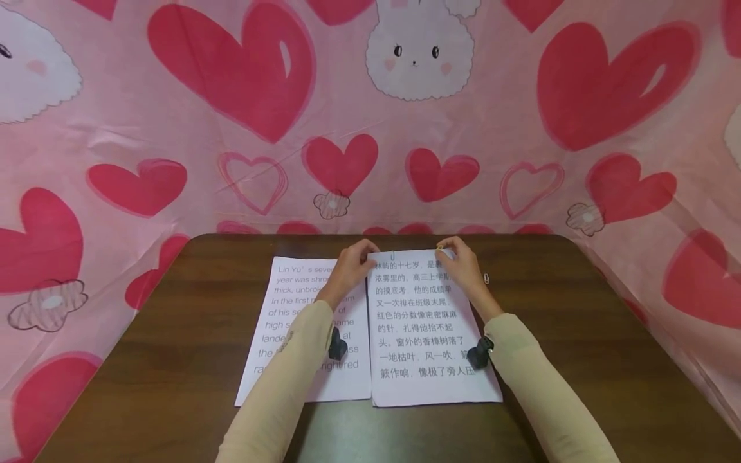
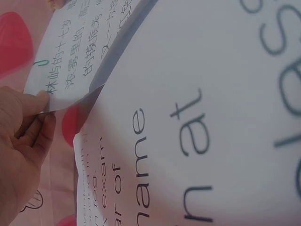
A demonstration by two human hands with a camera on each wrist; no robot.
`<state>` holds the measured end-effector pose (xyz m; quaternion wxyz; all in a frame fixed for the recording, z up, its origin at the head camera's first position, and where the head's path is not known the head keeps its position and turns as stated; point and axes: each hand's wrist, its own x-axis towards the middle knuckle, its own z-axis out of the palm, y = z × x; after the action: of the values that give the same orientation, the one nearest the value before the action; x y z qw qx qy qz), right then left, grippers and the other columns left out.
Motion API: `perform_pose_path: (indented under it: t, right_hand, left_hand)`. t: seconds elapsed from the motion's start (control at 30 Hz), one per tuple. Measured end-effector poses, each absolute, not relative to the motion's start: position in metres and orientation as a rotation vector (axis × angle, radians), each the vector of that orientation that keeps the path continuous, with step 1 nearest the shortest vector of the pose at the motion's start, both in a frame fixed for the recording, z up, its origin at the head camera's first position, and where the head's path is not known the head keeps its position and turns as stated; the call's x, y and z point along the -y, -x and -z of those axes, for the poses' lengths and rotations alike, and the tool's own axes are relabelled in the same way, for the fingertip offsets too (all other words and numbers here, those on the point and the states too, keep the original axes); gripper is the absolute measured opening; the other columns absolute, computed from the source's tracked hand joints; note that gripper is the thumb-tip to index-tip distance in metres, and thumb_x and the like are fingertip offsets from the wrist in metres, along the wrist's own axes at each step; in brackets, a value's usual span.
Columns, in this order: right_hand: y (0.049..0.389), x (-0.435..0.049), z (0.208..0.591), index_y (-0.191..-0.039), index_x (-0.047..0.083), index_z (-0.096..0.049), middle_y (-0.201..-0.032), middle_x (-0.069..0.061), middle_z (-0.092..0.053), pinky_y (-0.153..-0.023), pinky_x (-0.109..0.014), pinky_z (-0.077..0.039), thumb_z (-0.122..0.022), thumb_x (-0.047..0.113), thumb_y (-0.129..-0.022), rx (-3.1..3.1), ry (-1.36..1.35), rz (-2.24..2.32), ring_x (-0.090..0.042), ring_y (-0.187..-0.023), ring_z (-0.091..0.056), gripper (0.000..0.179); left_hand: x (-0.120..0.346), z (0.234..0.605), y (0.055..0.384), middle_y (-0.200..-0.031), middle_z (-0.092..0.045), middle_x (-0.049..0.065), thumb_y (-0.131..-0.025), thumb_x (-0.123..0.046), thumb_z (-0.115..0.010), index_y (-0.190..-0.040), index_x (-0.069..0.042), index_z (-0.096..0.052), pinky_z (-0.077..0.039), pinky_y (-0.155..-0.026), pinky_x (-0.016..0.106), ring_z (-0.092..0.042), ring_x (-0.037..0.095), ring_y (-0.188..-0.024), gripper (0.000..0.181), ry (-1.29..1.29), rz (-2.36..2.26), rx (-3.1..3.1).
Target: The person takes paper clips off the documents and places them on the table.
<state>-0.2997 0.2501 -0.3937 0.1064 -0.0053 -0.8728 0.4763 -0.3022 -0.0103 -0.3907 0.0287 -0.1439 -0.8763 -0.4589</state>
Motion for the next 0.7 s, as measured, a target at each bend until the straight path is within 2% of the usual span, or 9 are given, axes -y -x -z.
perform_pose_path:
  t: [0.27, 0.7]
  right_hand:
    - [0.3013, -0.2498, 0.3967, -0.117, 0.005, -0.060, -0.126, -0.019, -0.065, -0.115, -0.047, -0.035, -0.061, 0.019, -0.096, 2.513, 0.005, -1.384, -0.034, -0.130, -0.055, 0.026]
    - [0.2992, -0.2492, 0.3965, -0.117, 0.005, -0.060, -0.126, -0.018, -0.064, -0.115, -0.046, -0.036, -0.061, 0.019, -0.097, 2.488, 0.016, -1.430, -0.034, -0.127, -0.054, 0.025]
  left_hand:
    - [0.0091, 0.3890, 0.3018, -0.123, -0.068, 0.010, -0.098, -0.005, -0.061, -0.115, -0.011, -0.064, -0.051, -0.104, 0.041, -0.064, 0.025, -0.108, 0.018, 0.473, 1.417, 2.673]
    - [0.0086, 0.3896, 0.3027, -0.121, -0.069, 0.011, -0.097, -0.005, -0.062, -0.114, -0.010, -0.065, -0.052, -0.102, 0.040, -0.065, 0.025, -0.106, 0.018, 0.486, 1.407, 2.673]
